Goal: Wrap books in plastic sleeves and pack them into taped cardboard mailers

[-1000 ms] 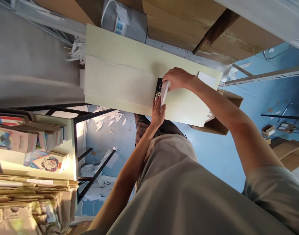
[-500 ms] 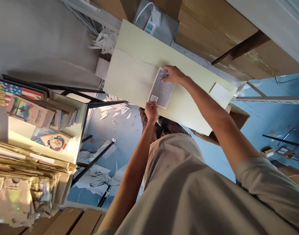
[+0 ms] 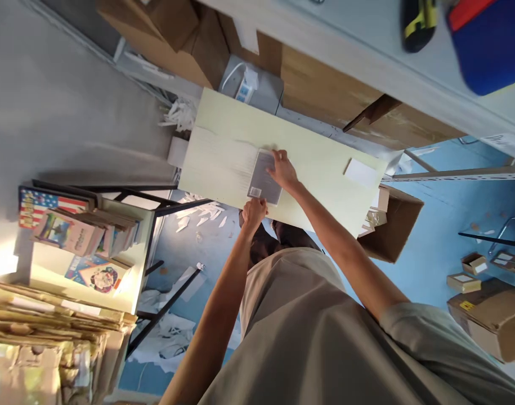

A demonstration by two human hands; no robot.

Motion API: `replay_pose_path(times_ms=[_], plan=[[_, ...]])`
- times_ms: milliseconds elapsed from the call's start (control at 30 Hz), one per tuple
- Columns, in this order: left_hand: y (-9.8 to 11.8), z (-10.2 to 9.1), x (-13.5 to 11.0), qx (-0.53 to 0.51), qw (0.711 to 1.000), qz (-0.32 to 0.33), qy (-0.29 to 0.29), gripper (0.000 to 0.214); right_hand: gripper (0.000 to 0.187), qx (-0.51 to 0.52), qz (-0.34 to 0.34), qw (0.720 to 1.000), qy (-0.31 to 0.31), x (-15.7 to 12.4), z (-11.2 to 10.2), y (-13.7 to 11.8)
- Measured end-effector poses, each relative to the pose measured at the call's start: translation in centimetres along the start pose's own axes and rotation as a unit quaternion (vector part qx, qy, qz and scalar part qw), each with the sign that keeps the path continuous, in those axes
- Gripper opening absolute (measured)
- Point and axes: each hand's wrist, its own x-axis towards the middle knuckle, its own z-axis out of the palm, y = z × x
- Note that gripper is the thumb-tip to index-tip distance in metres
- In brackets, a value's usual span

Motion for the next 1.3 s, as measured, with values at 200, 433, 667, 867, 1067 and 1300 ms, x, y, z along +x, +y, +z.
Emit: replay_pose_path(times_ms=[200, 433, 667, 867, 1067, 1300], plan=[[10.5, -1.0, -2.1, -0.002, 0.995, 0.088, -0.056, 0.059, 0.032, 0.03, -0.027, 0.988, 0.148, -6.5, -9.2, 0.1], [26.8, -4.4, -4.0, -0.08, 0.907, 0.406, 0.081, 0.065, 0.029, 0.015, -0.066, 0.938, 0.34, -8.4, -22.7, -2.8], [36.0, -8.7, -3.7, -0.12, 0.822, 0.529, 0.174, 0.061, 0.021, -0.017, -0.075, 0.917, 0.392, -0.7, -32.9, -6.5], [35.0, -11.9, -5.3, -0.115, 0.819, 0.534, 0.177, 0.053, 0.023, -0.002, -0.011, 0.925, 0.38, 2.8, -33.4, -6.9], [21.2, -12.6, 1.1, -0.044, 0.897, 0.405, 0.169, 0.035, 0.011, -0.012, -0.033, 0.9, 0.435, -2.5, -28.1, -5.1], [3.2, -9.6, 5.9, 0.191, 0.961, 0.185, 0.08, 0.051, 0.042, 0.114, 0.061, 0.935, 0.331, -15.0, -12.5, -2.8]])
